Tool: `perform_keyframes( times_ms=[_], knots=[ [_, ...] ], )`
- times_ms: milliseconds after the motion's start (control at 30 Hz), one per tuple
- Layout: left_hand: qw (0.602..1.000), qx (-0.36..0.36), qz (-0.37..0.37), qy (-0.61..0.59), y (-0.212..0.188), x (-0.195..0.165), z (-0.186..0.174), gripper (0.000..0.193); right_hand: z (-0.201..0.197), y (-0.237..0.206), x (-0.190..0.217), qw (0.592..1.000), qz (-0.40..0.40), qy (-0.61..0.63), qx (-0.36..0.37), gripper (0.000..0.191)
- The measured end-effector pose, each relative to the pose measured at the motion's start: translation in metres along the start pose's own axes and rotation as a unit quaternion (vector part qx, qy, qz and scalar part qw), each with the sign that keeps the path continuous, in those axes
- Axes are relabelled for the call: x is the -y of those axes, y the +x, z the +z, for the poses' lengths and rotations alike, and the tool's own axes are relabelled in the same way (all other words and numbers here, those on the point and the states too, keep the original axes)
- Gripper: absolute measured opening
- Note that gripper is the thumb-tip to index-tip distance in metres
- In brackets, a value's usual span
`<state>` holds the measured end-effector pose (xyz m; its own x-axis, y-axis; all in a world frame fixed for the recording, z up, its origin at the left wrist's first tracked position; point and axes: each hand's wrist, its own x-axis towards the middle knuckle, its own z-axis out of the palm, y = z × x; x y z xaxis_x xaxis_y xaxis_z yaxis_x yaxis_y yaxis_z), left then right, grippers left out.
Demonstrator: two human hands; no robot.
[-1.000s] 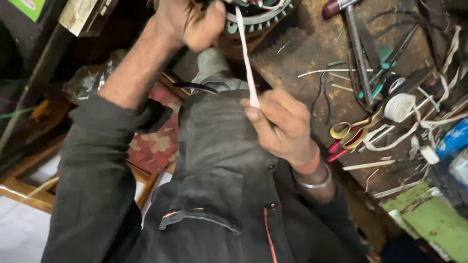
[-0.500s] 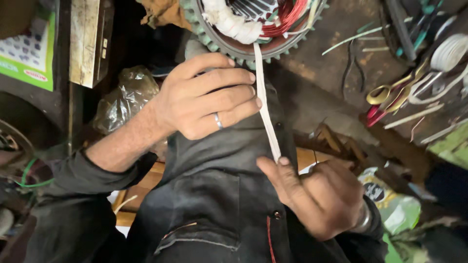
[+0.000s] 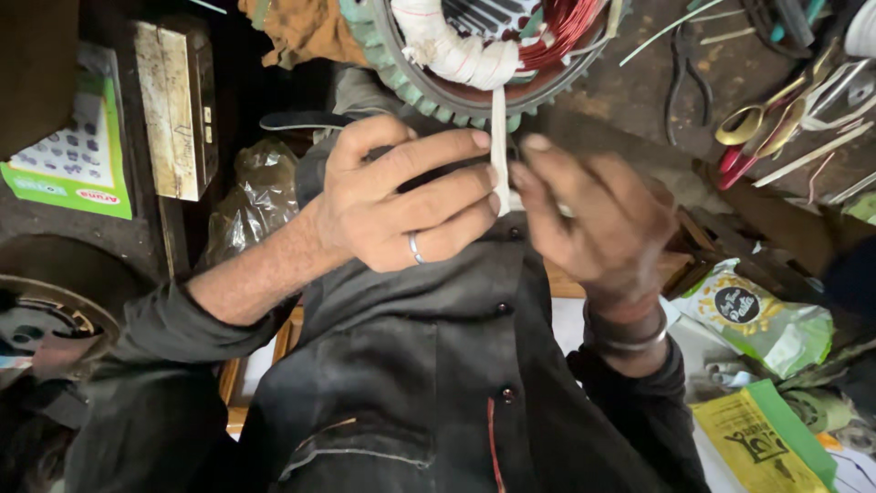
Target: The person wraps a white insulating tape around the copper windings of a green motor stator. They repeatedly pull, fold, and press the tape to secure the windings, occasionally using a small metal tool to tuck the tape into the stator slots.
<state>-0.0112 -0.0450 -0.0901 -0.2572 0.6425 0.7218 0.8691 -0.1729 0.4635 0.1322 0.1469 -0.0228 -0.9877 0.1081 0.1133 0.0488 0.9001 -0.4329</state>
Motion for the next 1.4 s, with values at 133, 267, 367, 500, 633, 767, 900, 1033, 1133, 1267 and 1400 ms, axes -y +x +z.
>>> perform_keyframes(
  times_ms=[133,267,367,500,633,767,900,1033,1133,1267,1400],
  knots=[
    [1.0,-0.003,-0.02,0.017,0.008,-0.007,0.001,0.016,0.001,0.02,-0.021,0.994,-0.105,0.026,0.012,0.03],
    [1.0,-0.008,0.003,0.014,0.013,-0.006,0.0,0.015,0.0,0.029,-0.036,0.985,-0.163,0.061,0.009,0.023],
    [0.999,-0.015,0.04,0.017,0.017,0.001,0.001,0.016,0.005,0.029,-0.043,0.984,-0.154,0.086,-0.016,0.018],
    [0.998,-0.011,0.041,0.051,0.024,-0.001,0.002,0.02,0.012,0.032,-0.055,0.978,-0.169,0.111,-0.046,0.016],
    [0.987,0.1,-0.032,0.12,0.025,-0.011,-0.005,0.03,0.015,0.036,-0.066,0.963,-0.229,0.138,-0.035,0.021],
    [0.975,0.131,-0.117,0.136,0.026,-0.009,-0.013,0.032,0.015,0.039,-0.072,0.953,-0.257,0.158,-0.025,0.023],
    [0.979,0.148,-0.124,0.061,0.035,0.005,-0.019,0.021,0.013,0.041,-0.075,0.947,-0.276,0.166,-0.017,0.026],
    [0.984,0.156,-0.089,0.017,0.043,0.013,-0.022,0.007,0.012,0.04,-0.077,0.949,-0.271,0.161,-0.017,0.027],
    [0.985,0.162,-0.048,0.042,0.041,0.014,-0.015,0.009,0.009,0.038,-0.076,0.951,-0.263,0.158,-0.02,0.027],
    [0.984,0.166,-0.064,0.014,0.029,0.02,-0.011,0.024,0.008,0.037,-0.07,0.953,-0.265,0.147,-0.018,0.025],
    [0.987,0.154,-0.043,-0.008,0.022,0.028,-0.012,0.023,0.007,0.04,-0.061,0.963,-0.237,0.129,-0.026,0.026]
  ],
)
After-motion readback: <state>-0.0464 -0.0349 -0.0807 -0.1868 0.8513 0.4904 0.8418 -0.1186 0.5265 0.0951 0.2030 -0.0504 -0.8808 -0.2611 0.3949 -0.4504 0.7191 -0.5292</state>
